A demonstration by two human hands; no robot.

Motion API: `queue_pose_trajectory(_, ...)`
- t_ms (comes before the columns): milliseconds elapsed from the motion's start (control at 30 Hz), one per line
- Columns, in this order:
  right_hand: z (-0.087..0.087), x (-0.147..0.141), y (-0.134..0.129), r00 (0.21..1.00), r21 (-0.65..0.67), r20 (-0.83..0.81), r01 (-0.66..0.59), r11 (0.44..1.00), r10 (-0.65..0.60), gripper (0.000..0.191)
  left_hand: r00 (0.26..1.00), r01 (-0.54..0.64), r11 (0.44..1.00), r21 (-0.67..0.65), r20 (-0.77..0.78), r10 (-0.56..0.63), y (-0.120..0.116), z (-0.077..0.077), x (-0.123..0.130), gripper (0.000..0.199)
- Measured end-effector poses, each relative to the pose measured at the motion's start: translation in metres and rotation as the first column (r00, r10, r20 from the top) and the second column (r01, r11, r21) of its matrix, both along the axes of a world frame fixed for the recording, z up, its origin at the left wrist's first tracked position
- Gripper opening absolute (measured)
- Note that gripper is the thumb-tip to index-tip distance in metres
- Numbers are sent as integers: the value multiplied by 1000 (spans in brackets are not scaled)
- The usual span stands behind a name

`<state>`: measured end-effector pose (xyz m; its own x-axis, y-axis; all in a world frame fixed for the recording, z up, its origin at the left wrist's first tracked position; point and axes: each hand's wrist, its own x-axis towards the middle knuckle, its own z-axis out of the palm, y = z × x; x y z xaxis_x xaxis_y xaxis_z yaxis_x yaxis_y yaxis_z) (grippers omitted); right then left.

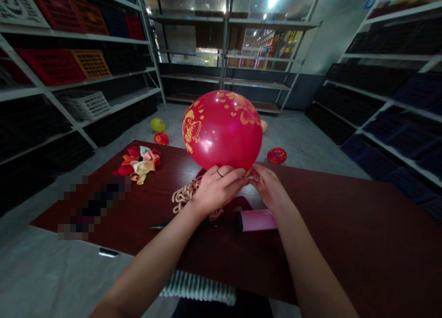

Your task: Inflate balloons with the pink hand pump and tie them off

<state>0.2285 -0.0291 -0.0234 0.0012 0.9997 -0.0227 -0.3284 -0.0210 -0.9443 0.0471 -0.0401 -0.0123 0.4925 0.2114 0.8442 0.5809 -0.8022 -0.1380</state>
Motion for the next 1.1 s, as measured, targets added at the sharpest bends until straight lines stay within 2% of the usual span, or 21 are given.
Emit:
queue_pose_trajectory(67, -5, 1, 3, 1000, -5, 27, 15, 1000, -15, 36, 990, 38, 997, 62, -138, -29, -4, 3, 1, 13)
queue_pose_trajectory(100, -7, 1, 4, 999, -9, 40, 12, 1000, -11, 36, 979, 56, 997, 53, -199, -44, -5, 4, 2, 14)
queue_pose_trajectory(167, -10, 2, 5, 998, -15, 63, -23, 1000, 24, 37, 955, 69, 998, -15, -290, -70, -7, 7, 1, 16)
queue_pose_trajectory(233, -11, 3, 6, 993, -30, 88, -74, 997, 77, 39, 945, 56, 993, -102, -314, -86, -7, 9, -3, 17)
queue_pose_trajectory(333, -8, 7, 5, 987, -48, 89, -132, 990, 136, 40, 975, 33, 982, -185, -211, -72, -2, 9, -10, 17)
queue_pose_trajectory(433, -1, 12, 1, 983, -14, 41, -181, 983, 182, 43, 995, 95, 933, -347, 67, -76, 6, 5, -14, 16)
queue_pose_trajectory(500, 3, 15, -2, 977, 9, 10, -214, 977, 214, 44, 924, 272, 822, -500, 376, -78, 11, 2, -13, 13)
queue_pose_trajectory(533, 5, 16, -3, 973, 18, -4, -231, 973, 231, 43, 842, 404, 735, -545, 535, -66, 13, 1, -11, 13)
queue_pose_trajectory(600, 6, 19, -3, 965, 30, -16, -260, 965, 260, 38, 633, 652, 544, -528, 774, -8, 16, 1, -9, 16)
queue_pose_trajectory(667, 4, 21, -2, 959, 45, -11, -283, 958, 284, 35, 480, 790, 408, -457, 876, 52, 19, 1, -8, 20)
queue_pose_trajectory(733, 2, 23, -1, 959, 63, -6, -283, 957, 284, 33, 418, 833, 358, -421, 904, 89, 22, 2, -8, 24)
queue_pose_trajectory(800, 2, 24, -1, 958, 89, 1, -285, 954, 286, 30, 402, 832, 365, -417, 907, 120, 24, 0, -8, 25)
queue_pose_trajectory(900, 5, 22, -6, 939, 73, 83, -340, 938, 334, 24, 438, 774, 442, -454, 887, 144, 26, -4, -8, 23)
queue_pose_trajectory(1033, 14, 18, -13, 881, 27, 282, -403, 915, 380, 23, 631, 516, 658, -549, 763, 141, 24, -10, -9, 18)
queue_pose_trajectory(1100, 17, 15, -14, 853, 19, 358, -413, 911, 379, 21, 714, 384, 729, -566, 683, 153, 21, -11, -10, 15)
